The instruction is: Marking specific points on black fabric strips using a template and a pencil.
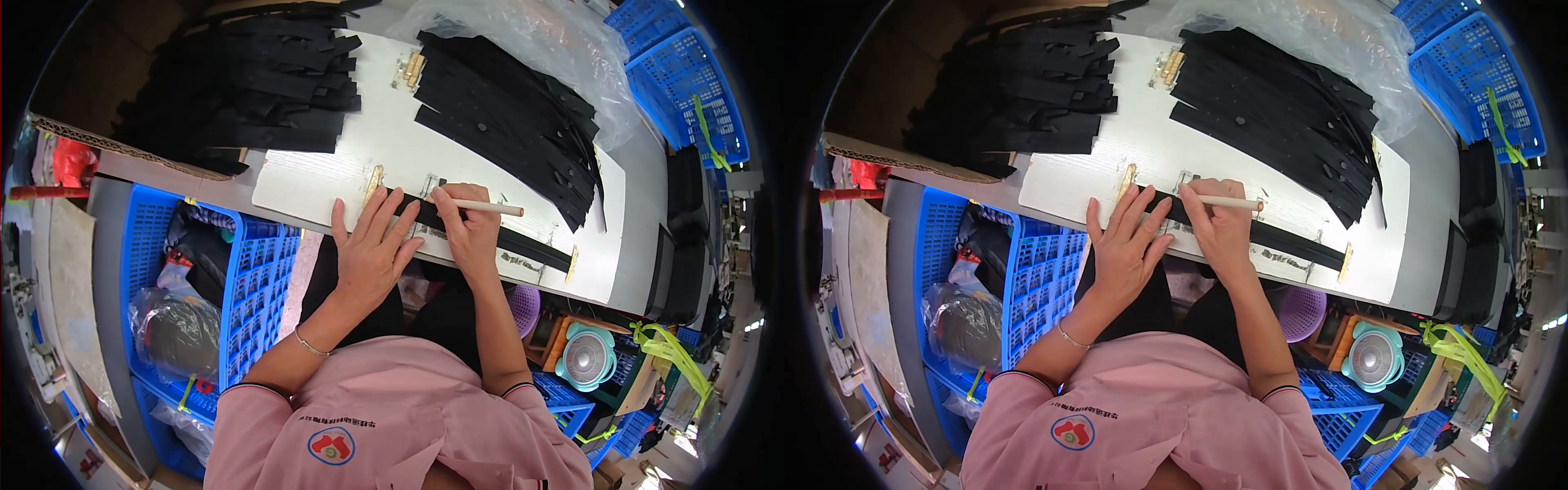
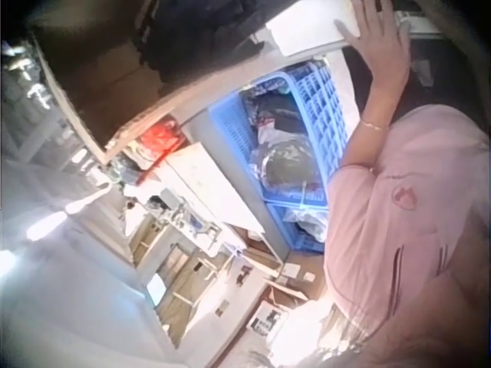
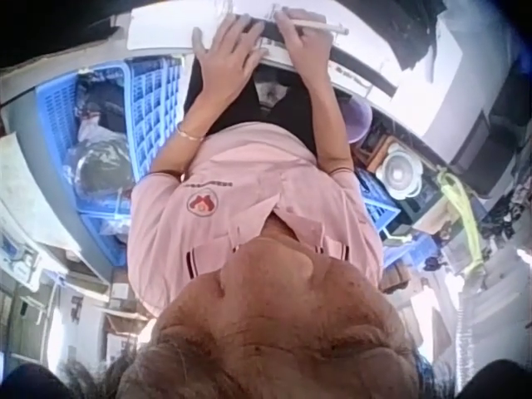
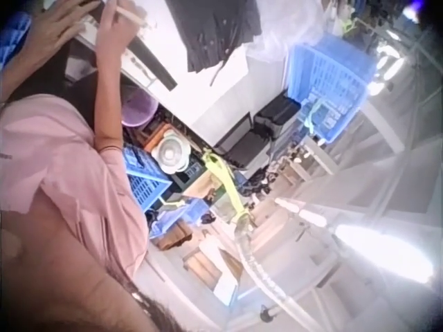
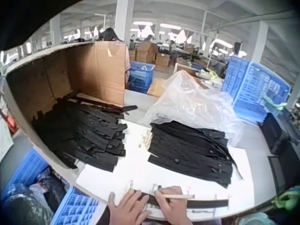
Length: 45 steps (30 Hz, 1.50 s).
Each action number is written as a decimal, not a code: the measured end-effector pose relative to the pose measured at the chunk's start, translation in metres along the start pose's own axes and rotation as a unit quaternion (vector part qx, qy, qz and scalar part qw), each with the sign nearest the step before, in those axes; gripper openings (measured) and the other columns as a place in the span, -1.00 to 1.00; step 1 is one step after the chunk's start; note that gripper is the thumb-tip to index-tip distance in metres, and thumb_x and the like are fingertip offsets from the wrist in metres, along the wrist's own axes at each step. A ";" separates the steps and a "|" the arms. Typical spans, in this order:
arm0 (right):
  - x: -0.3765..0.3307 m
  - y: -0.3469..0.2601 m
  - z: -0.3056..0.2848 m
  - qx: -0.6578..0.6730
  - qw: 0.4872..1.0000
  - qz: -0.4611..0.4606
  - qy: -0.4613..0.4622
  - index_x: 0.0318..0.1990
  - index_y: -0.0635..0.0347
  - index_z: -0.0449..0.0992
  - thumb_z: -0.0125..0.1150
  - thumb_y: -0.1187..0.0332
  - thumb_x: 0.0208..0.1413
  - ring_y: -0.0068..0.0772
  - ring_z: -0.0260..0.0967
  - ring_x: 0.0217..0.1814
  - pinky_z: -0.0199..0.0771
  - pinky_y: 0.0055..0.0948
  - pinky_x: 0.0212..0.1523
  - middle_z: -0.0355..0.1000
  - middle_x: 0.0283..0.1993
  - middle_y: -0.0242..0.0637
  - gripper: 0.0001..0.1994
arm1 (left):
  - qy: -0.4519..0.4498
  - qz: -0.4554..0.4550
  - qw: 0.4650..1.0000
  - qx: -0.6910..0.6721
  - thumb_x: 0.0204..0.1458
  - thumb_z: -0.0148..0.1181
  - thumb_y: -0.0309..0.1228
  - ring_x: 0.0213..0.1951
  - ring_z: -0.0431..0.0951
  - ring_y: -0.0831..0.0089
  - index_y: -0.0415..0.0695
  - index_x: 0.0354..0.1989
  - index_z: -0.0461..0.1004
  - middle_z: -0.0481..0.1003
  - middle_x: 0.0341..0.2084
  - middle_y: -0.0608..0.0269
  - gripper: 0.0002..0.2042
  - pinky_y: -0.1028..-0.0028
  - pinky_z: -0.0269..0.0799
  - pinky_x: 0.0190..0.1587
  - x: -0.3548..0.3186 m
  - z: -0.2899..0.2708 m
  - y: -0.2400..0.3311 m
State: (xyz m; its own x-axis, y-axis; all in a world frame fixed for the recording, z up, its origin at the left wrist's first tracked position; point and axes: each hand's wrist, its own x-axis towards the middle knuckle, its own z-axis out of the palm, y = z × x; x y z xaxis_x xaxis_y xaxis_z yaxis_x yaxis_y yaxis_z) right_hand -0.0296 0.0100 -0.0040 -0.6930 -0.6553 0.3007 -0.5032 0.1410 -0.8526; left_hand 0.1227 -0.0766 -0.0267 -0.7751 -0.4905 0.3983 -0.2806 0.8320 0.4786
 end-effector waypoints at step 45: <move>0.002 0.032 -0.090 -0.406 0.900 -0.086 -0.135 0.41 -0.03 0.28 0.33 0.15 0.19 -0.08 -0.23 0.71 -0.64 0.32 0.56 0.04 0.62 -0.25 -0.36 | 0.149 -0.158 0.961 0.173 0.28 0.12 0.06 0.47 0.18 0.06 -0.16 0.18 0.55 0.48 0.26 0.10 -0.45 -0.31 -0.25 0.47 0.225 -0.058 -0.184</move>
State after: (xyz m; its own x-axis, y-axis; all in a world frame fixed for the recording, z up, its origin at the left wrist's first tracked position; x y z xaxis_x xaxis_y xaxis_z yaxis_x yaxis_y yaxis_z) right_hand -0.0936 0.0800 0.0083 -0.4732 -0.8601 0.1904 -0.8783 0.4440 -0.1772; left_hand 0.0330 -0.3553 0.0204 -0.4385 -0.7420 0.5071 -0.6864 0.6407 0.3440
